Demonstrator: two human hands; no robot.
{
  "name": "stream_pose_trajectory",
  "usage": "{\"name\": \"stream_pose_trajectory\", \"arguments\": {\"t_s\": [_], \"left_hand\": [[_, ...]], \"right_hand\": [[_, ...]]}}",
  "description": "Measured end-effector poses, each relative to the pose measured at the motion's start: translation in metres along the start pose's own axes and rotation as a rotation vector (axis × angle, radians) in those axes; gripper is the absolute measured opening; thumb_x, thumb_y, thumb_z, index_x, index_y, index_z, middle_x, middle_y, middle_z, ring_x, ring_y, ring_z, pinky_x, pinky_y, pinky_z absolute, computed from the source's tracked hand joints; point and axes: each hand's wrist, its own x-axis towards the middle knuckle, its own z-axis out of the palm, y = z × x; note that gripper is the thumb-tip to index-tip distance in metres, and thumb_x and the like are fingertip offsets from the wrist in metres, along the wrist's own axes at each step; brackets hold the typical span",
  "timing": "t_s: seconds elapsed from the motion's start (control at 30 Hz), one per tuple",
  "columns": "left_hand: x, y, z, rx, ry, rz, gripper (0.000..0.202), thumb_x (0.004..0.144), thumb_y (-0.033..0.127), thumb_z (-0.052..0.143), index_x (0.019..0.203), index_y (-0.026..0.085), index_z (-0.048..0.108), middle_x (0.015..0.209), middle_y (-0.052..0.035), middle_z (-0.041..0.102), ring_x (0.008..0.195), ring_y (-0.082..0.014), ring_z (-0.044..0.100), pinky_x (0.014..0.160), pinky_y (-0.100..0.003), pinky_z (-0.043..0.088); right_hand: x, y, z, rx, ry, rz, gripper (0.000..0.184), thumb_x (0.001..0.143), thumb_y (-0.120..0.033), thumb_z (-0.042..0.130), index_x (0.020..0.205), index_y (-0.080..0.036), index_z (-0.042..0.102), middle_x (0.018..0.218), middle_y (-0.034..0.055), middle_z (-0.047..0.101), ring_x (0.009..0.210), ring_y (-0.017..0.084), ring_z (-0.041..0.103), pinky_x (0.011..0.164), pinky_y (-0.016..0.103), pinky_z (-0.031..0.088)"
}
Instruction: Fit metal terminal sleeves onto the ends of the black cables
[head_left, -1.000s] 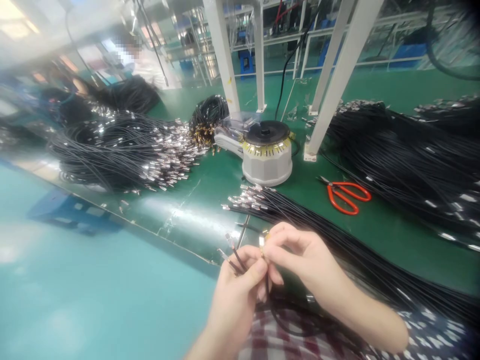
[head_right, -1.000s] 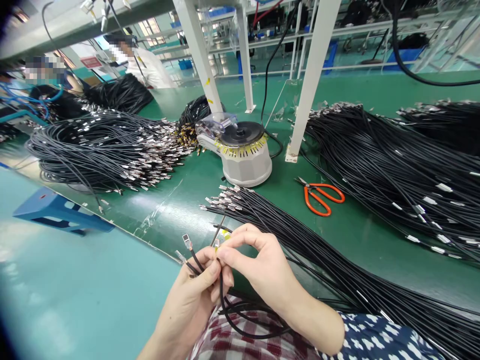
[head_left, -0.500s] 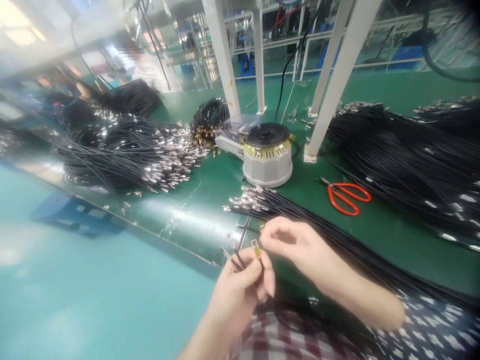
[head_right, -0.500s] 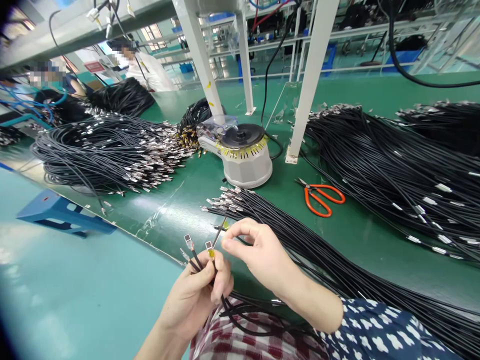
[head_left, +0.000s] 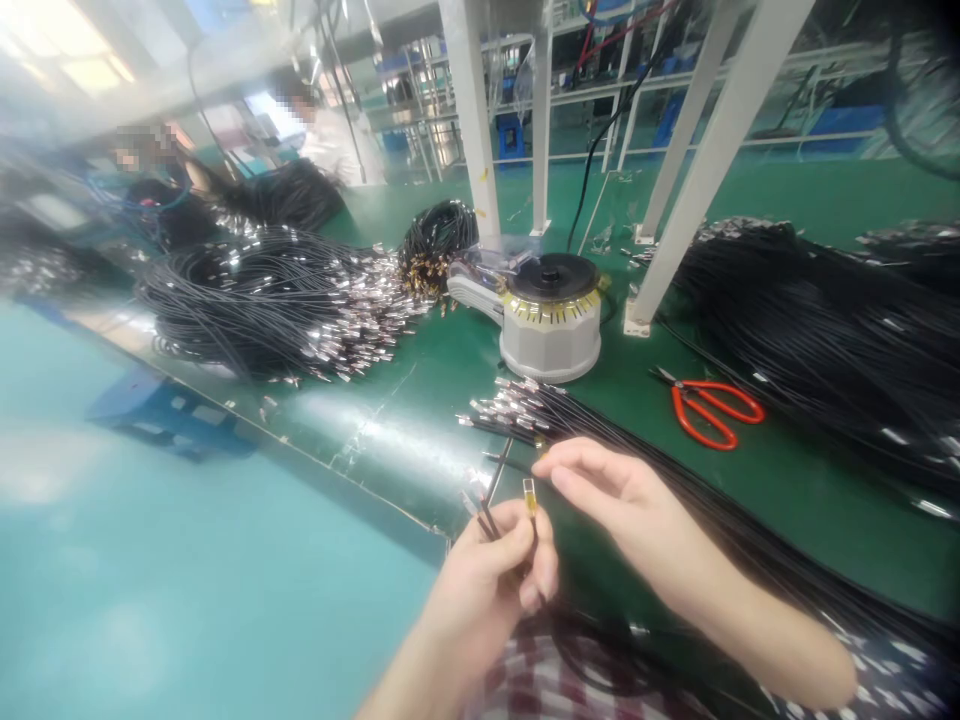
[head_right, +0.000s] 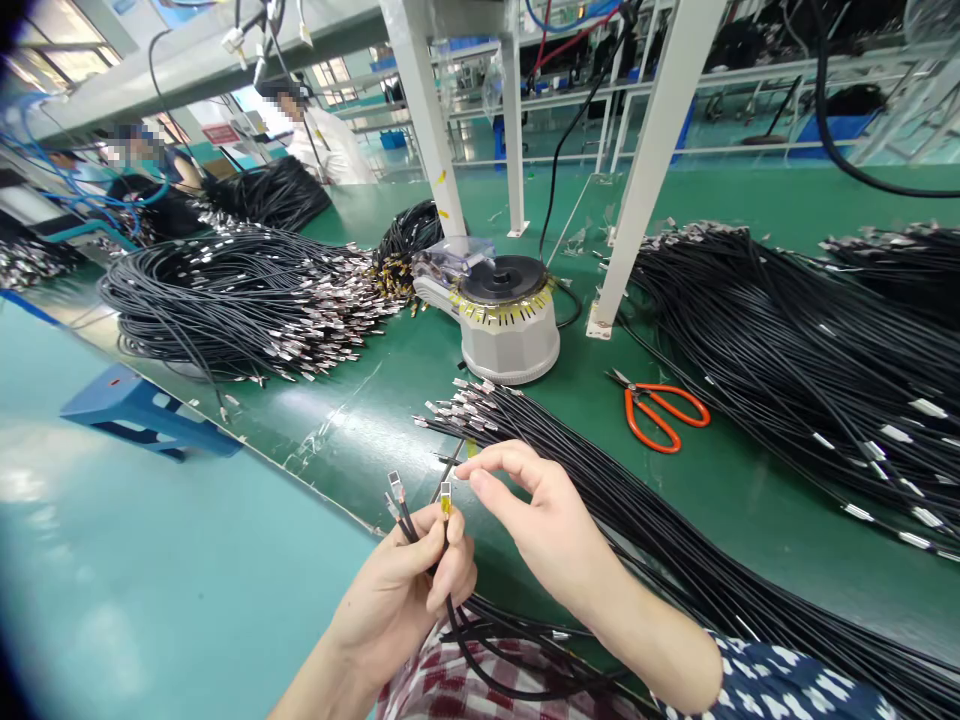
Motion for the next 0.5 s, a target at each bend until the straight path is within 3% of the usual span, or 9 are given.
{"name": "stream_pose_trajectory", "arguments": {"t_s": [0.27,0.5], "left_hand": [[0.001,-0.002,0.0,-0.028,-0.007,0.007,0.022,0.087,0.026,0.064,0.07,0.012,0.063,0.047,0.0017,0.054,0.041,-0.0064,0.034,0.049,-0.022,0.025],[-0.001,-0.001,0.006,0.004,0.044,0.031,0.023,0.083,0.026,0.069,0.066,0.012,0.06,0.049,0.0008,0.056,0.043,-0.0062,0.037,0.049,-0.021,0.026]], "right_hand": [[-0.002,0.0,0.006,0.111,-0.074,0.06,0.019,0.082,-0.037,0.064,0.074,-0.02,0.067,0.086,0.0023,0.063,0.084,0.019,0.058,0.085,0.033,0.044],[-0.007,0.0,0.017,0.331,-0.083,0.246,0.017,0.077,-0.033,0.067,0.072,-0.018,0.062,0.061,-0.0031,0.059,0.062,0.014,0.055,0.074,0.03,0.042]]}}
